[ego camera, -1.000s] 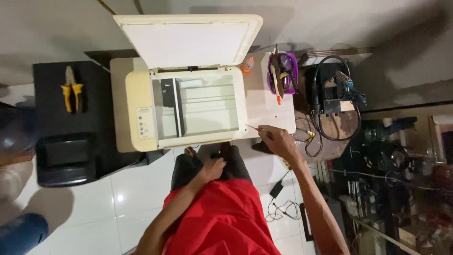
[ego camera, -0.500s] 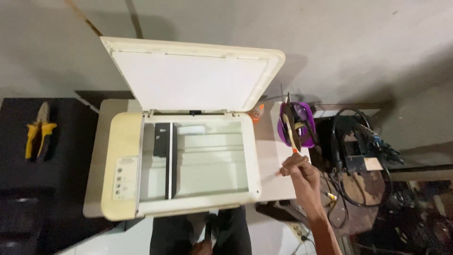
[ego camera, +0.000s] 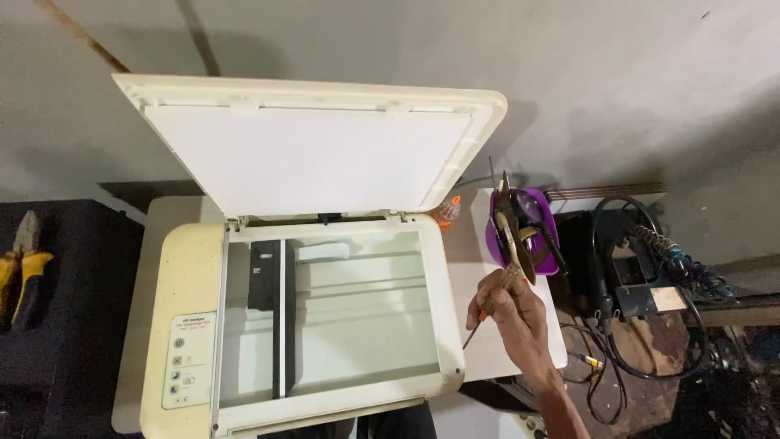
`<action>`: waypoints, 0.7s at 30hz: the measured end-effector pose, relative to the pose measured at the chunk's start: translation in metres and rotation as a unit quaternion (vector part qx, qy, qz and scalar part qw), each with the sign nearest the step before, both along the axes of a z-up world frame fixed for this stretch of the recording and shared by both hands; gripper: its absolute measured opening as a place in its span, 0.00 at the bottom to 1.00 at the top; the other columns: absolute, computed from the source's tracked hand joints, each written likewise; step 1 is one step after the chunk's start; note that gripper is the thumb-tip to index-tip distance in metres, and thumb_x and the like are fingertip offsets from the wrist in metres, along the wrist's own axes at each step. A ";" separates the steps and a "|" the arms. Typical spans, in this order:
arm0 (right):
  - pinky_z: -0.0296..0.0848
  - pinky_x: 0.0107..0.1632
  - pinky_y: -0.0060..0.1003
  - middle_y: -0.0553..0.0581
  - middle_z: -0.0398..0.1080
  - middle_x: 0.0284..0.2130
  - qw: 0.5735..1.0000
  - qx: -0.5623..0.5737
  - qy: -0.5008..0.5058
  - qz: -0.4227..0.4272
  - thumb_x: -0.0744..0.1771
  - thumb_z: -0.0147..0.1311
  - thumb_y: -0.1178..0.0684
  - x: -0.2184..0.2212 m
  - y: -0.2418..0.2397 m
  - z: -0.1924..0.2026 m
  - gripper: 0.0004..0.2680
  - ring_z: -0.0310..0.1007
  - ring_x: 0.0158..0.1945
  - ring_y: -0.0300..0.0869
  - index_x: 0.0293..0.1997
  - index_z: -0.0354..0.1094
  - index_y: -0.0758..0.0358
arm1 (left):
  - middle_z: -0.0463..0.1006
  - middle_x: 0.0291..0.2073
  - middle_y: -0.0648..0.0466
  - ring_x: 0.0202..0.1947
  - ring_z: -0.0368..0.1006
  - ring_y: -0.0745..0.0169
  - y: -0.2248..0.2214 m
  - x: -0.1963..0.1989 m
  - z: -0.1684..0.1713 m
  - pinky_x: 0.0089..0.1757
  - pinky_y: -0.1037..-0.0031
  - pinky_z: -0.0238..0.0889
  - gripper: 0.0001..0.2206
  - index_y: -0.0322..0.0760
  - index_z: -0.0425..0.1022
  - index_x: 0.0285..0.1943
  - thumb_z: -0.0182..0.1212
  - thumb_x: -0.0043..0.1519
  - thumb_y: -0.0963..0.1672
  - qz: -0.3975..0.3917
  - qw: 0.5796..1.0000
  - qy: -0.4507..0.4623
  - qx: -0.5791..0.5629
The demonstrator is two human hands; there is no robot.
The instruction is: Disassembling an HP printer by removing screws with a screwdriver and prying open the top scanner casing.
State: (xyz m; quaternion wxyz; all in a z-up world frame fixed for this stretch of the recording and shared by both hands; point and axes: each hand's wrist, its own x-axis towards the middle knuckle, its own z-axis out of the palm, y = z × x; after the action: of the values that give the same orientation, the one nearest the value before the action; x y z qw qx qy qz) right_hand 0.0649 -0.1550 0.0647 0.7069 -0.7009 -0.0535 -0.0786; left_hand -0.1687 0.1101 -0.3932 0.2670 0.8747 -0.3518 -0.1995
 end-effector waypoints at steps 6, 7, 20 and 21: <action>0.70 0.28 0.38 0.53 0.63 0.30 0.996 0.035 0.061 -0.047 0.71 0.49 0.42 0.007 -0.011 -0.005 0.13 0.69 0.22 0.44 0.39 0.63 0.63 | 0.75 0.40 0.45 0.40 0.72 0.43 -0.011 0.011 0.002 0.48 0.59 0.68 0.16 0.40 0.72 0.55 0.60 0.59 0.46 0.080 0.996 -0.026 -0.038; 0.71 0.28 0.37 0.54 0.63 0.30 0.998 0.032 0.042 -0.044 0.71 0.48 0.44 0.007 -0.010 -0.005 0.12 0.70 0.22 0.44 0.39 0.63 0.64 | 0.76 0.40 0.45 0.40 0.73 0.44 -0.013 0.012 -0.006 0.48 0.59 0.68 0.17 0.40 0.72 0.55 0.61 0.58 0.46 0.091 0.994 -0.033 -0.044; 0.82 0.37 0.45 0.65 0.71 0.27 0.984 -0.104 -0.132 -0.062 0.69 0.52 0.61 -0.017 -0.020 -0.041 0.08 0.79 0.28 0.48 0.48 0.68 0.80 | 0.80 0.42 0.49 0.42 0.77 0.46 -0.032 0.020 -0.175 0.49 0.59 0.72 0.27 0.47 0.73 0.61 0.73 0.51 0.49 0.226 0.957 -0.110 -0.141; 0.82 0.37 0.45 0.65 0.71 0.27 0.983 -0.104 -0.135 -0.062 0.69 0.52 0.61 -0.024 -0.020 -0.043 0.08 0.79 0.28 0.48 0.48 0.68 0.80 | 0.80 0.42 0.50 0.42 0.77 0.46 -0.022 0.034 -0.182 0.49 0.59 0.72 0.28 0.48 0.73 0.61 0.74 0.50 0.49 0.238 0.952 -0.118 -0.150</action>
State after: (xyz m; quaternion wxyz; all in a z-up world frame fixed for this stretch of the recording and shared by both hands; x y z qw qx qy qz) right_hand 0.0414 -0.1753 0.0218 0.6099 -0.7557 -0.1129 -0.2102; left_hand -0.1343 0.0885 -0.5756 0.3915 0.9002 -0.1883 0.0295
